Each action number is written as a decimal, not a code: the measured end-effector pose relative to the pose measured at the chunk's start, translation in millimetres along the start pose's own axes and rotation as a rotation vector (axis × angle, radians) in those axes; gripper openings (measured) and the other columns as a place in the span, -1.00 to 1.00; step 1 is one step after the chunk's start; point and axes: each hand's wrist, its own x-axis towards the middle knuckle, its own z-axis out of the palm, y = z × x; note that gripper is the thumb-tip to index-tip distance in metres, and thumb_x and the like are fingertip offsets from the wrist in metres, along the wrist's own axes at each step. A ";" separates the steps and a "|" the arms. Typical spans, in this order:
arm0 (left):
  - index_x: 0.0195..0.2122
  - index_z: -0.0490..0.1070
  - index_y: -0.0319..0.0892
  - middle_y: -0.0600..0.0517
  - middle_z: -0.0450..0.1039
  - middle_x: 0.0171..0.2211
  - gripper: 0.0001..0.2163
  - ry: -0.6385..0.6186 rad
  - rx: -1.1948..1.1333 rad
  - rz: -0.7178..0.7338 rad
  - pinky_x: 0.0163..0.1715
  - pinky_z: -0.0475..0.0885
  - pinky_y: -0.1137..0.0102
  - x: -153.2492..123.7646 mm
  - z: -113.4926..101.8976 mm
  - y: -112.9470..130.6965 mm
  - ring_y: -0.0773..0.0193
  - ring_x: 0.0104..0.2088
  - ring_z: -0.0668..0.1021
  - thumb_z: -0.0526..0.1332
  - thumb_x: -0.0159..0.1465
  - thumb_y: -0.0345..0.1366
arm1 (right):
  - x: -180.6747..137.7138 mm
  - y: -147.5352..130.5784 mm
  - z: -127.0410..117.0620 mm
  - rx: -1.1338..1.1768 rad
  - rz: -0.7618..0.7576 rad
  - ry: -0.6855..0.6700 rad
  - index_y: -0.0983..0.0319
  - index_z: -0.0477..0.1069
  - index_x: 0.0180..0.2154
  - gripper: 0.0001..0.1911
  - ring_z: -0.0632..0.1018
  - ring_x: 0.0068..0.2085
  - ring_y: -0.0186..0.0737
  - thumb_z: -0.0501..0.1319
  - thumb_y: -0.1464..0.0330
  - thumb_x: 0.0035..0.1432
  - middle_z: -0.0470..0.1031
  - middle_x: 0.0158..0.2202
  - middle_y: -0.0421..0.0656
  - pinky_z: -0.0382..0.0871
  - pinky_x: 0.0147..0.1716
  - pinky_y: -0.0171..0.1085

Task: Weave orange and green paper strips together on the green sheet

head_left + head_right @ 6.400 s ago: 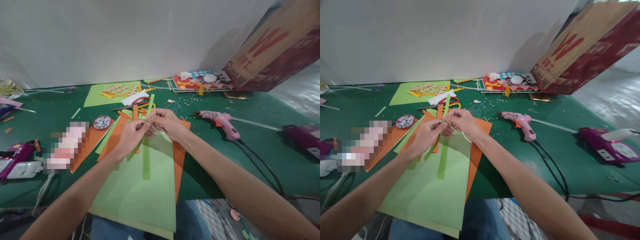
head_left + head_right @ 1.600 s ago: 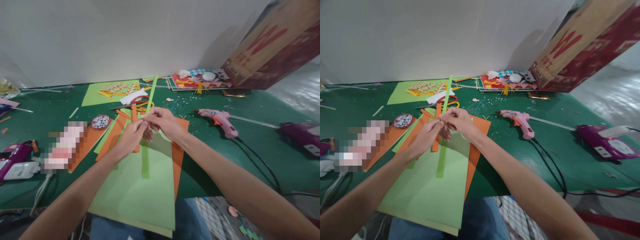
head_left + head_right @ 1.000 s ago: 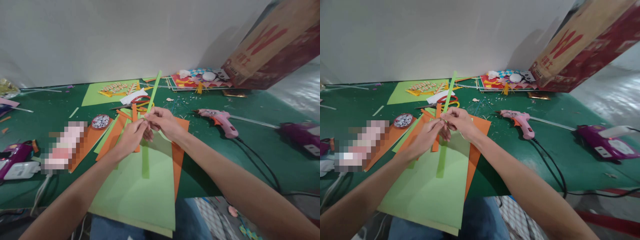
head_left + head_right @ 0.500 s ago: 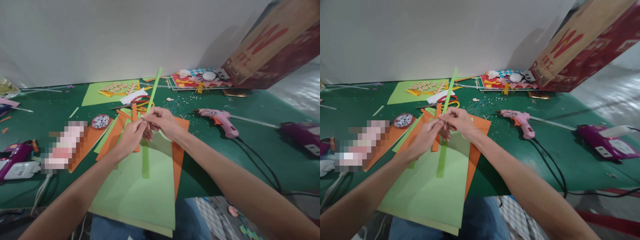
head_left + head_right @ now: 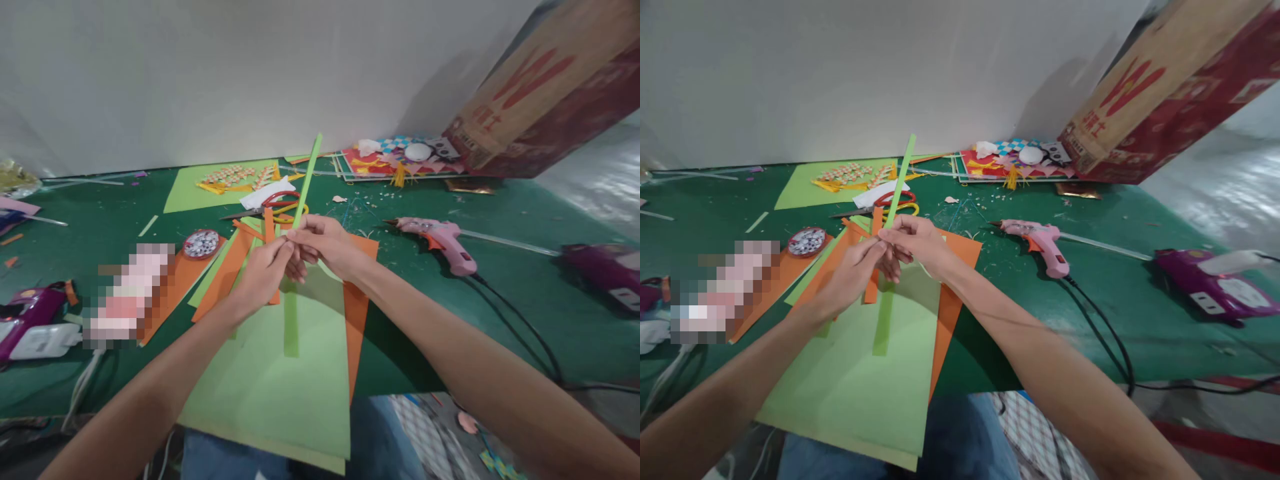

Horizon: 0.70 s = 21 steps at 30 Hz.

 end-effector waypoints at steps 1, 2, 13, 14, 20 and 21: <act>-0.47 0.26 -0.19 0.02 0.47 -0.54 -0.76 0.000 -0.001 0.004 -0.50 0.46 0.44 0.2 -0.2 -0.6 0.35 -0.57 0.52 -0.05 0.32 -0.29 | -0.1 -0.2 0.2 -0.003 -0.001 0.000 0.26 0.26 -0.61 -0.59 0.22 -0.72 -0.53 0.42 0.17 -0.17 0.29 -0.74 -0.33 0.01 -0.74 -0.43; -0.48 0.25 -0.19 0.02 0.47 -0.54 -0.76 -0.003 -0.001 0.006 -0.50 0.46 0.44 0.2 -0.4 -0.8 0.35 -0.57 0.52 -0.04 0.32 -0.29 | 0.0 -0.2 0.3 -0.005 -0.008 0.011 0.26 0.26 -0.61 -0.58 0.22 -0.72 -0.54 0.42 0.16 -0.18 0.31 -0.73 -0.32 0.00 -0.75 -0.43; -0.50 0.23 -0.18 0.06 0.45 -0.57 -0.75 -0.007 -0.002 -0.008 -0.51 0.43 0.48 -1.0 0.0 2.8 0.38 -0.58 0.51 -0.04 0.32 -0.32 | 2.5 3.1 -2.1 0.040 -0.027 0.085 0.25 0.23 -0.61 -0.60 0.16 -0.74 -0.55 0.42 0.22 -0.13 0.12 -0.79 -0.42 0.01 -0.74 -0.45; -0.50 0.23 -0.18 0.06 0.45 -0.56 -0.75 -0.003 -0.006 -0.002 -0.52 0.43 0.48 -0.6 0.0 1.8 0.37 -0.58 0.51 -0.04 0.32 -0.31 | 2.1 3.5 -2.1 0.030 -0.020 0.065 0.25 0.23 -0.60 -0.61 0.18 -0.74 -0.54 0.41 0.22 -0.11 0.14 -0.79 -0.41 0.02 -0.74 -0.44; -0.49 0.23 -0.18 0.05 0.45 -0.56 -0.76 0.002 -0.015 0.008 -0.51 0.45 0.45 -0.7 -0.2 0.1 0.36 -0.58 0.51 -0.04 0.31 -0.30 | 0.8 1.9 -0.2 -0.003 -0.055 0.071 0.25 0.21 -0.63 -0.58 0.19 -0.73 -0.55 0.41 0.19 -0.13 0.21 -0.77 -0.37 -0.01 -0.74 -0.44; -0.50 0.23 -0.18 0.05 0.45 -0.57 -0.76 0.002 -0.014 0.003 -0.51 0.45 0.46 -1.0 -0.1 0.9 0.36 -0.58 0.51 -0.04 0.31 -0.30 | 0.8 1.2 -0.1 0.002 -0.062 0.087 0.25 0.20 -0.63 -0.57 0.17 -0.73 -0.56 0.42 0.20 -0.14 0.19 -0.78 -0.38 -0.02 -0.74 -0.44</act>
